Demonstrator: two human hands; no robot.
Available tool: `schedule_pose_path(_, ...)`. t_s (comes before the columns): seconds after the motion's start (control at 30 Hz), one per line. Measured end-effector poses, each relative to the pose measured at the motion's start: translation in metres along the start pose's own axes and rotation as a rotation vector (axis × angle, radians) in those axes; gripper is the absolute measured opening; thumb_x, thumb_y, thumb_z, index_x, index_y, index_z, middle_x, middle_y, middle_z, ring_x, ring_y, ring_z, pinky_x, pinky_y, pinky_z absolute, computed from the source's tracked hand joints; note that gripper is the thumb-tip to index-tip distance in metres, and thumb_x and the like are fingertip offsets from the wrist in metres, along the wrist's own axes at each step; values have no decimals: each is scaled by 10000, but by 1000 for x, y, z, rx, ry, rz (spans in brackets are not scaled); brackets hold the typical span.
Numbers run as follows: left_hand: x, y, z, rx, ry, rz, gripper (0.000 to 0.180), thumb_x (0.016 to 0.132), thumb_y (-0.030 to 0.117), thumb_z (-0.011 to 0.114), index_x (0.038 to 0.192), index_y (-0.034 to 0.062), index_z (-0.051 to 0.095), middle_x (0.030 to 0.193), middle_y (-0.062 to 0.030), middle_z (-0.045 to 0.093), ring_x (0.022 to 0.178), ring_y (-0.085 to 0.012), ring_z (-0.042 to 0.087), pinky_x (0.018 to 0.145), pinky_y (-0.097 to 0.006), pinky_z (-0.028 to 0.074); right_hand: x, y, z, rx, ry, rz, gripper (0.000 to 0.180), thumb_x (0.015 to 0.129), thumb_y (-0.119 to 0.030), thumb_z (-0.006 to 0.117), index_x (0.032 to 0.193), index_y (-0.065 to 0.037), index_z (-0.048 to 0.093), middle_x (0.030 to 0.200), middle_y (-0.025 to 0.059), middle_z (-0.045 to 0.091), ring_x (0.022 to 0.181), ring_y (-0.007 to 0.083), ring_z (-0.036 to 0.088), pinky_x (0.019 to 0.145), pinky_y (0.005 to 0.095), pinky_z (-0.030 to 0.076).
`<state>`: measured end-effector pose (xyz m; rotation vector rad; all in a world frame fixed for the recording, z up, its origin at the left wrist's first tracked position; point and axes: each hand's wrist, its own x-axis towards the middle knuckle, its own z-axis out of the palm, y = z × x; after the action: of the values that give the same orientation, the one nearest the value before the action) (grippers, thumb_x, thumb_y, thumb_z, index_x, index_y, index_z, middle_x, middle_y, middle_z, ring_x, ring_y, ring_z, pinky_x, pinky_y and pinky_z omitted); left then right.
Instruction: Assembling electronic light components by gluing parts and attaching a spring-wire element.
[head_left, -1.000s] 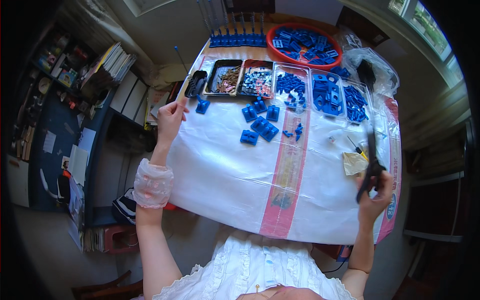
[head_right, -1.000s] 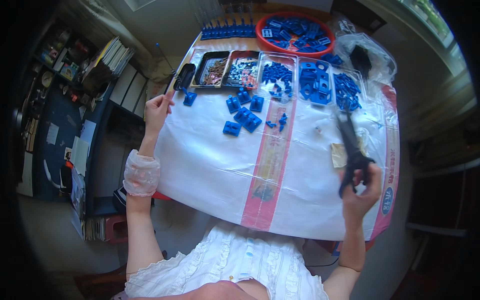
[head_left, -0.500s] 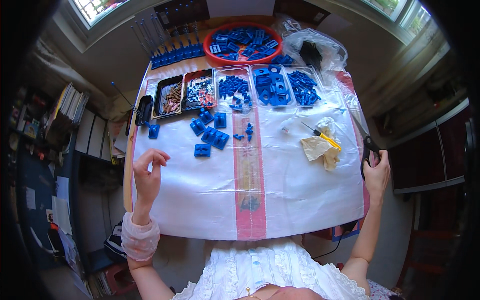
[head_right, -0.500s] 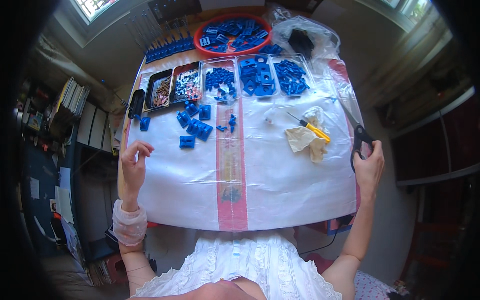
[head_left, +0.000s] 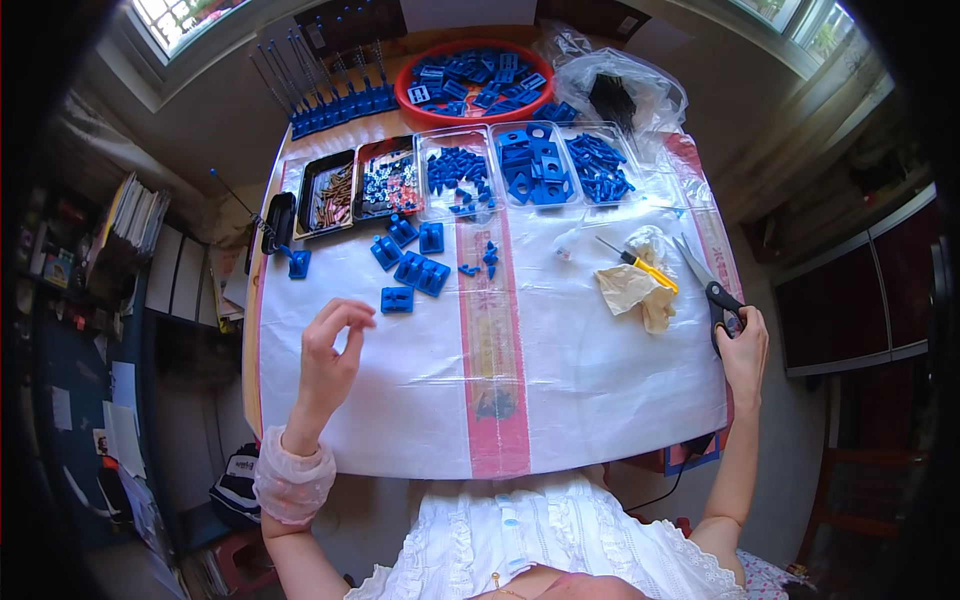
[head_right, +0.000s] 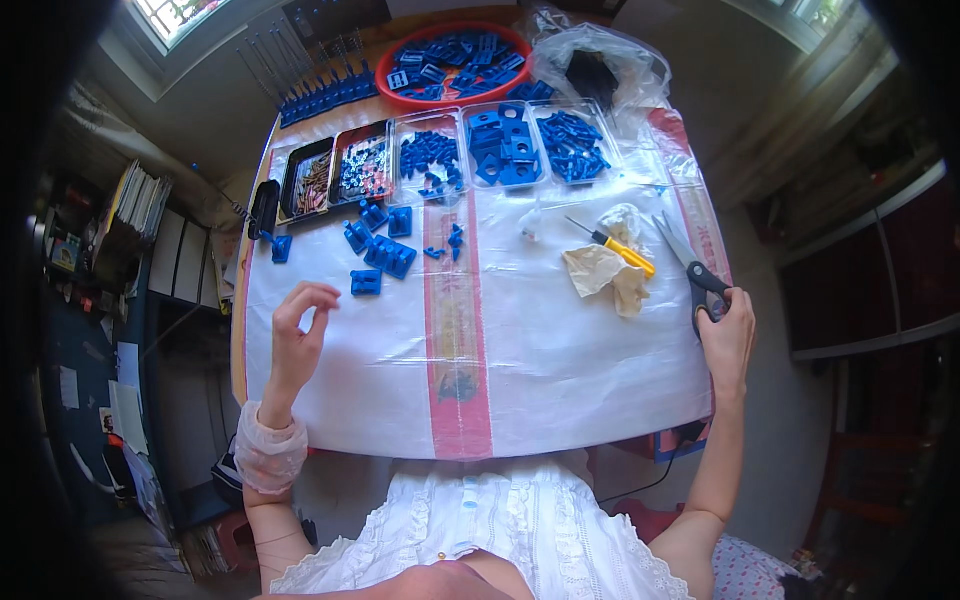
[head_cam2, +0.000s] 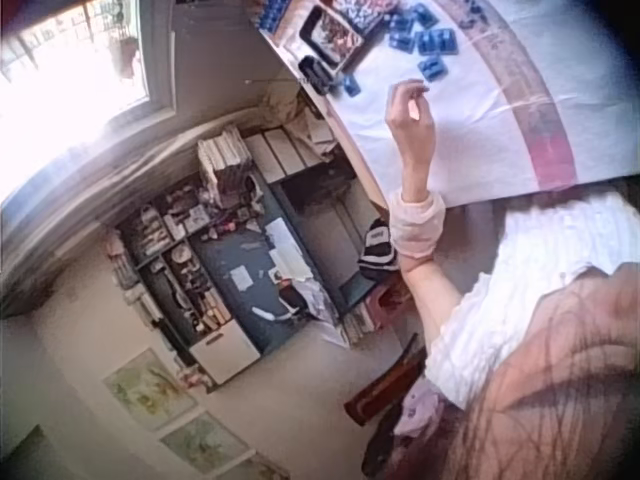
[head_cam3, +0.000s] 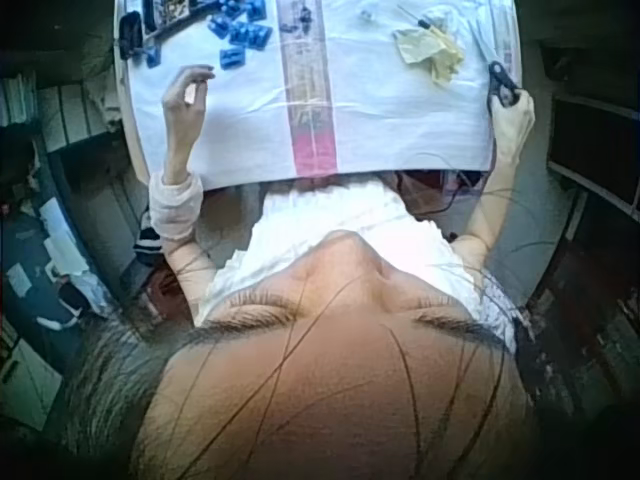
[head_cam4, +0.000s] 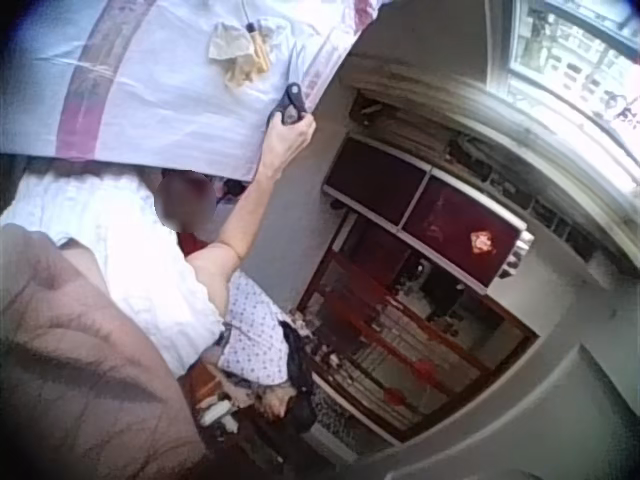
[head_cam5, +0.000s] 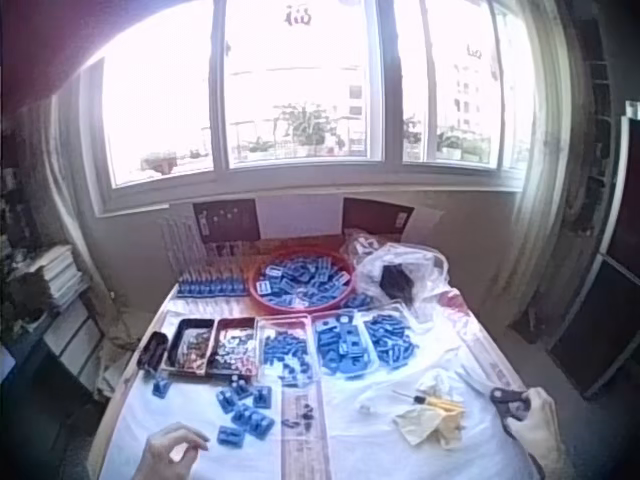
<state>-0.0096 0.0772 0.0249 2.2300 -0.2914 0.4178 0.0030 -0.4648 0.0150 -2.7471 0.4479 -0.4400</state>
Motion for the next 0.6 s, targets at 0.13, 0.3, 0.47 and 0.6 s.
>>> schedule_pose_path(0.13,-1,-1,11,-50,21,-70,130,893,-68,619,998,-3,659,1002,-130,685,905,-248,677,785,-312,529,-3,-9,0,-71,-108,-32,337,813,-131,778,1051,54,627,1063,179,590,994,385,627,869,456,499)
schedule_pose_path(0.3,7,5,16,-18,-46,-10,110,902,-40,636,999,-2,669,913,-115,677,821,-213,664,735,-295,515,-3,-24,-14,-188,-49,-173,278,852,-132,766,1040,29,640,1047,155,593,981,346,638,850,430,508)
schedule_pose_path(0.47,11,17,17,130,-109,-161,93,922,41,677,1008,60,707,558,-42,520,467,-132,459,475,-313,346,-4,-89,-23,111,112,-315,156,875,-52,728,1003,-3,656,916,129,645,815,273,662,755,381,529)
schedule_pose_path(0.6,25,17,27,247,-7,-75,144,898,122,740,1037,86,729,560,-48,536,466,-174,495,483,-341,377,-11,-132,-18,274,60,-512,110,867,-26,718,955,12,664,843,126,647,729,243,646,691,360,515)
